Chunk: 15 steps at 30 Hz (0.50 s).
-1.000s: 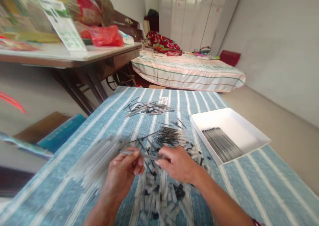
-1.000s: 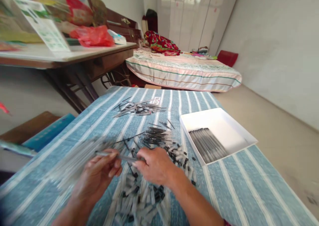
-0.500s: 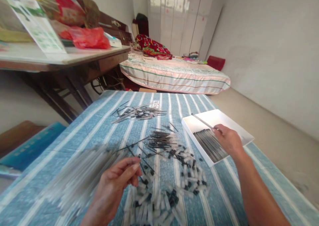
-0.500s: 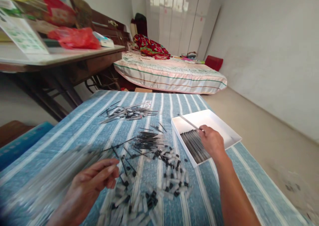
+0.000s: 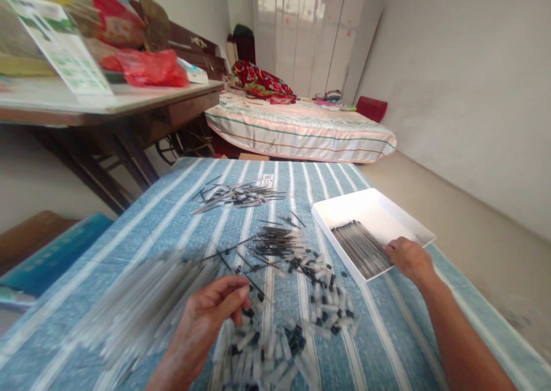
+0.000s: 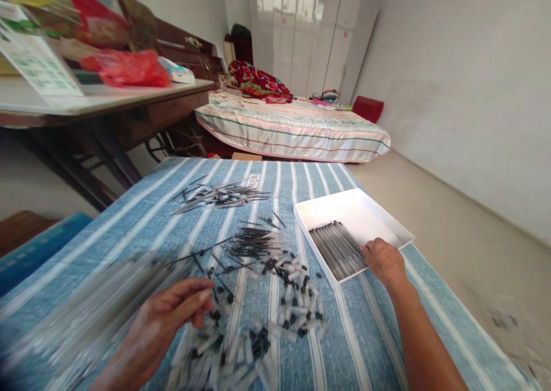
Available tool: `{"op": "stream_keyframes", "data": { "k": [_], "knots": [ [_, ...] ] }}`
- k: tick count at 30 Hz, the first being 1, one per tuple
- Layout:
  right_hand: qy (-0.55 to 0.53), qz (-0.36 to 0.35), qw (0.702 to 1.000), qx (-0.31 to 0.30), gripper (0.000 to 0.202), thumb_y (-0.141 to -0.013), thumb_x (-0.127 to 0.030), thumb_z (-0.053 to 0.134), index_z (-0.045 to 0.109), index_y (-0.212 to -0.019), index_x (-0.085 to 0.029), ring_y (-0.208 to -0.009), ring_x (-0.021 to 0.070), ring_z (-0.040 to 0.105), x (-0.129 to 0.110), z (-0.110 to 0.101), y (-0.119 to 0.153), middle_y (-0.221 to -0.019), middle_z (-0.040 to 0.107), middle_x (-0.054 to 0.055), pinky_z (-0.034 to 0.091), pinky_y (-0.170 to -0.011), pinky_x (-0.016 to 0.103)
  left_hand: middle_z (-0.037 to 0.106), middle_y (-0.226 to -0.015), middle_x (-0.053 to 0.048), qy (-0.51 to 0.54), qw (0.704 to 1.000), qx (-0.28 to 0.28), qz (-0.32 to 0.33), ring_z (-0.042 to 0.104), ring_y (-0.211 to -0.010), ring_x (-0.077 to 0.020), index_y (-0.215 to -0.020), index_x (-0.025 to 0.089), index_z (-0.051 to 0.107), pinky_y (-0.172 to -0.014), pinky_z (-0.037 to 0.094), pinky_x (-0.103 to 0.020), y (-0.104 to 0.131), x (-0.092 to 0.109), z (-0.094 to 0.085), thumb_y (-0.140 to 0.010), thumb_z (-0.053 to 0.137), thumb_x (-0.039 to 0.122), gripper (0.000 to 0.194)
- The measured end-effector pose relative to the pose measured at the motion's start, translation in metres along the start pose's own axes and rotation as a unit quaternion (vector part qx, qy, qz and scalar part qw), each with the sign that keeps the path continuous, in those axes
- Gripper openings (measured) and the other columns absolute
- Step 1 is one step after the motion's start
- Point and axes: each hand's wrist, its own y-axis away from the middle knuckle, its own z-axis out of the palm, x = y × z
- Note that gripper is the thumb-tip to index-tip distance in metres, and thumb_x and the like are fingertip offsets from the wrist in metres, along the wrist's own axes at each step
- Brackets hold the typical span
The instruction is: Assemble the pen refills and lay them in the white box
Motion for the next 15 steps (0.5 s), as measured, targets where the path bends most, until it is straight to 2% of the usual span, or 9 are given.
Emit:
{"op": "stream_keyframes", "data": {
  "k": [7,10,12,15],
  "knots": [
    [0.022,0.016,1.000,-0.014,0.041,-0.085,-0.037,0.038,0.069,-0.081,-0.010,-0.083,0.0312,0.063,0.003,0.001,0.000,-0.086,0.067,0.020,0.043,-0.069,0.037,0.062,-0.052,0.000,-0.024,1.000,-0.009,0.006,0.050,-0.042,-0.0110,-0.076,0.014,0.066,-0.047,0.040,-0.023,-0.002,-0.002,-0.005,-0.064,0.067,0.027,0.018],
    [0.031,0.026,0.999,-0.006,0.040,-0.084,-0.039,0.039,0.070,-0.082,-0.012,-0.082,0.0320,0.063,0.003,-0.002,0.003,-0.089,0.067,0.019,0.044,-0.067,0.038,0.061,-0.052,0.000,-0.020,1.000,0.003,0.008,0.050,-0.041,-0.0105,-0.074,0.014,0.066,-0.045,0.039,-0.022,-0.003,-0.005,-0.004,-0.063,0.067,0.026,0.016],
    [0.015,0.029,0.999,0.024,0.040,-0.084,-0.041,0.039,0.070,-0.085,-0.016,-0.079,0.0310,0.063,-0.003,-0.005,0.006,-0.092,0.067,0.017,0.044,-0.064,0.037,0.060,-0.051,0.001,-0.023,0.999,0.016,0.015,0.048,-0.039,-0.0096,-0.073,0.015,0.066,-0.043,0.038,-0.021,-0.003,-0.008,-0.004,-0.064,0.066,0.026,0.014],
    [-0.057,-0.022,0.990,0.126,0.036,-0.084,-0.041,0.040,0.069,-0.086,-0.020,-0.078,0.0267,0.062,-0.029,-0.013,0.017,-0.094,0.066,0.011,0.043,-0.065,0.034,0.058,-0.051,0.002,-0.081,0.995,0.027,0.051,0.048,-0.041,-0.0098,-0.072,0.016,0.067,-0.044,0.037,-0.020,-0.005,-0.014,-0.006,-0.065,0.064,0.026,0.012]
  ]
}}
